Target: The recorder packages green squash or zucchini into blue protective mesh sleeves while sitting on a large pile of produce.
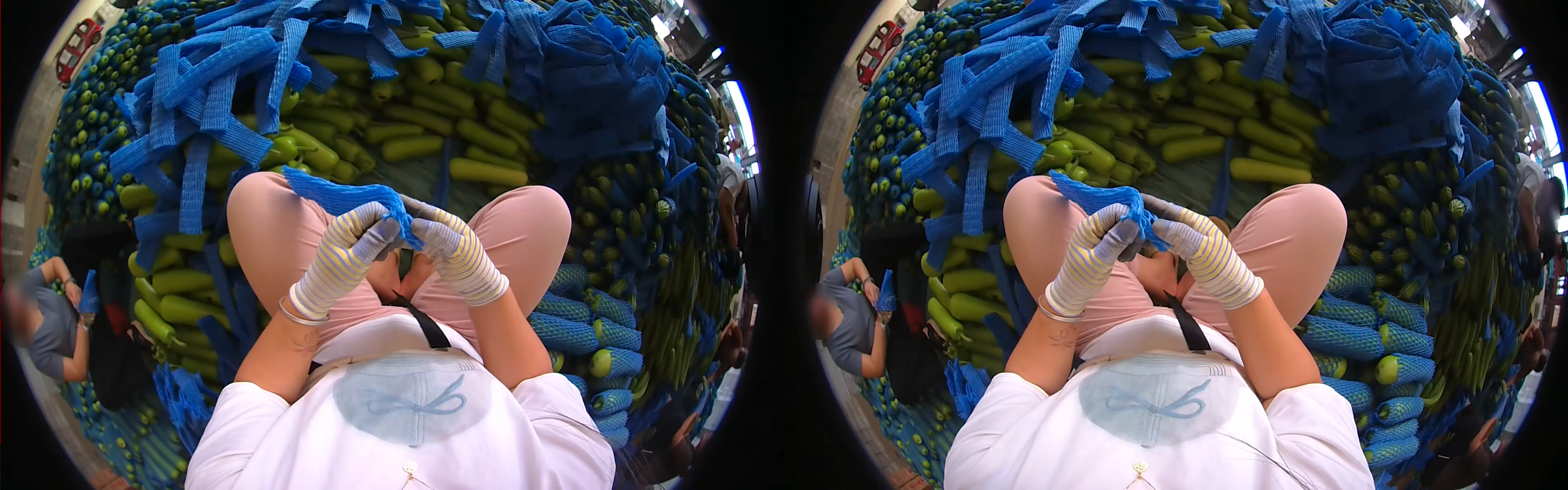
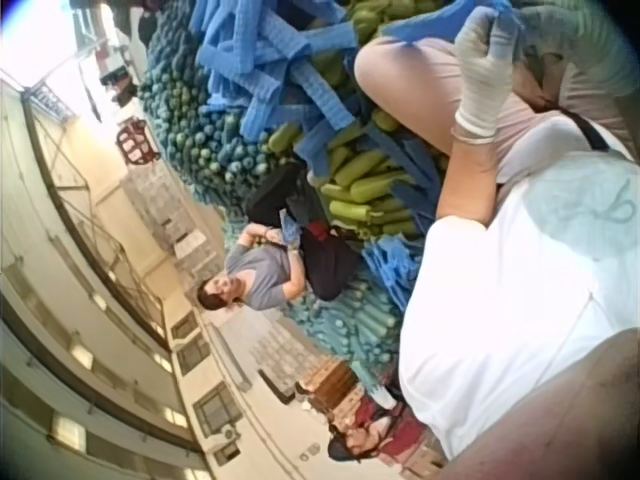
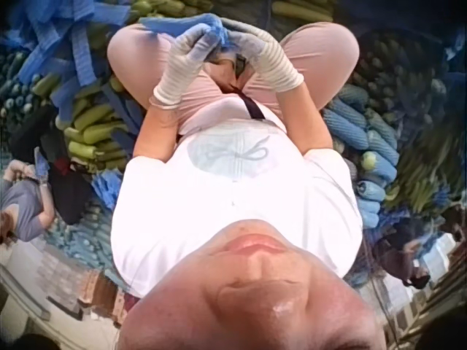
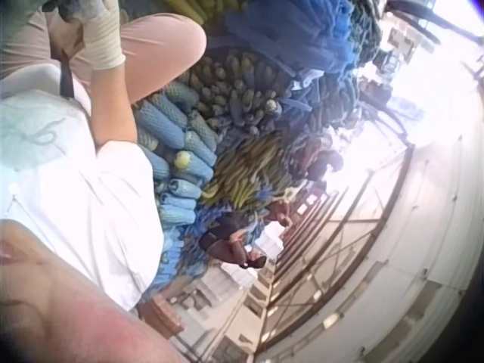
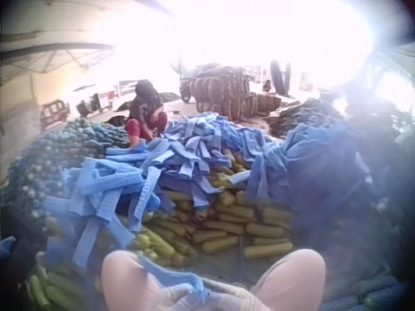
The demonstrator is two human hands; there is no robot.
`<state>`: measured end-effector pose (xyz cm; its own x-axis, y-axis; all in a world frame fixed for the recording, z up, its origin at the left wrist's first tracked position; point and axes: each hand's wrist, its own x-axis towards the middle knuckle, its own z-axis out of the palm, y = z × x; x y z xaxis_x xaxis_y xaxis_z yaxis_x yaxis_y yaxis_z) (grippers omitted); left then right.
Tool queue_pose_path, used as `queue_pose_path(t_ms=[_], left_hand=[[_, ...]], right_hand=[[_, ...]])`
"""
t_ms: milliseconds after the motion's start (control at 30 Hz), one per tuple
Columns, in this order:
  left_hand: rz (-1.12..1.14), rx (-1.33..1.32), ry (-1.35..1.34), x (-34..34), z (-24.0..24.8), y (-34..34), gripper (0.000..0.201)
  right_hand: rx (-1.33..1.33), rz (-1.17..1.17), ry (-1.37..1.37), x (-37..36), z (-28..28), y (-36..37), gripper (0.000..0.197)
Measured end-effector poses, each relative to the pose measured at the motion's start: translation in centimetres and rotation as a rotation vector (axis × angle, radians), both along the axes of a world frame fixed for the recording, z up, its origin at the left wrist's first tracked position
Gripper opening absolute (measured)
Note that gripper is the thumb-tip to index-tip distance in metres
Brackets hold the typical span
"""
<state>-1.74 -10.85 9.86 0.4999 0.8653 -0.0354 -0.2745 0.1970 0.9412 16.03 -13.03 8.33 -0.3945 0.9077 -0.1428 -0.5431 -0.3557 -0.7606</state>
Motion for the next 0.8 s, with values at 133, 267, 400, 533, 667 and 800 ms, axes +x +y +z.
queue_pose_path(t_ms=[133,267,400,533,667,800], left_hand=[[-0.084,-0.102,0.043,-0.5,0.0,0.0,0.015],[-0.135,-0.117,-0.010,-1.3,0.0,0.1,0.017],[-0.080,-0.141,-0.008,-1.0,0.3,0.2,0.018],[-0.207,-0.096,0.066,-0.6,0.8,0.2,0.021],[-0.279,-0.165,-0.038,-1.3,0.9,1.0,0.027],[-0.106,-0.337,-0.234,-1.9,-0.6,1.5,0.034]], right_hand=[[0.088,-0.030,-0.191,-0.8,1.1,-0.6,0.050],[-0.065,0.000,-0.103,0.5,-0.6,-0.1,0.047],[0.016,-0.087,-0.076,-0.6,0.4,-0.7,0.047],[0.066,0.028,-0.126,-0.6,0.2,-0.9,0.059],[0.027,-0.046,0.058,1.0,-2.3,-0.6,0.056],[0.013,-0.406,-0.311,1.2,-2.2,0.3,0.037]])
